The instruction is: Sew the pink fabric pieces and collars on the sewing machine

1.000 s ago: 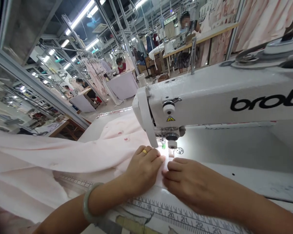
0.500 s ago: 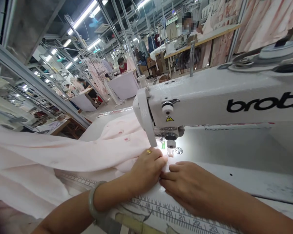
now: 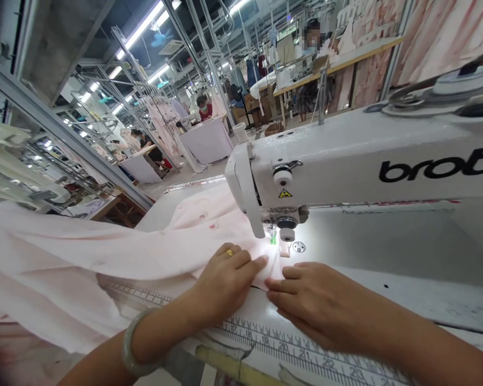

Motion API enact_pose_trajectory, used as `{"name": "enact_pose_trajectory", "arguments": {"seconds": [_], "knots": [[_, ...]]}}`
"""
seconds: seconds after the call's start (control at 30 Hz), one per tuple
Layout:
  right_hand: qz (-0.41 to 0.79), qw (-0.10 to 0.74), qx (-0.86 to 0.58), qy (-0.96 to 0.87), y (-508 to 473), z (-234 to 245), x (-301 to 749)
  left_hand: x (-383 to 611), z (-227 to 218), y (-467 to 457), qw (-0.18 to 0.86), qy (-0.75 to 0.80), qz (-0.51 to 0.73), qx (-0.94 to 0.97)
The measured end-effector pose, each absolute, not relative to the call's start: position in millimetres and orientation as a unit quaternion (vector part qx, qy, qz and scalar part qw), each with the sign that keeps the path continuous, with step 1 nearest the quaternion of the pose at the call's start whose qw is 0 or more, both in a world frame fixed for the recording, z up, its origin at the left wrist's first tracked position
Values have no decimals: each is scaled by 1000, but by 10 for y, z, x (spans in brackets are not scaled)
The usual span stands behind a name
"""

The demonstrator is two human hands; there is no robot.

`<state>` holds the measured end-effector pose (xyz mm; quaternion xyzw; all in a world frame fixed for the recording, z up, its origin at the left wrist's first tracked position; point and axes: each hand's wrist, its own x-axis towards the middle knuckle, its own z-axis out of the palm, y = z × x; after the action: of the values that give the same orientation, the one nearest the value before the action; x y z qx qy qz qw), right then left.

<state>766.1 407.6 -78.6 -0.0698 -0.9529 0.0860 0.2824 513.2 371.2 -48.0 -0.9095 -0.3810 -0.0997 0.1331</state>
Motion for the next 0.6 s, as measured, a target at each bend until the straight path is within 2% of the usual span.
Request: {"name": "enact_pose_trajectory", "arguments": {"seconds": [0.27,0.43,0.6], "knots": [[116,250,-83,-958,4067,-776,7674,5226,-604,3930,54,-314,-66,-946],[116,293,-122,-941,4119,-707,7650,5188,-637,4175,65,-309,-52,-947],[117,274,-135,-945,4197,-678,7700,5160,-636,4220,64,-317,-67,-944]]}}
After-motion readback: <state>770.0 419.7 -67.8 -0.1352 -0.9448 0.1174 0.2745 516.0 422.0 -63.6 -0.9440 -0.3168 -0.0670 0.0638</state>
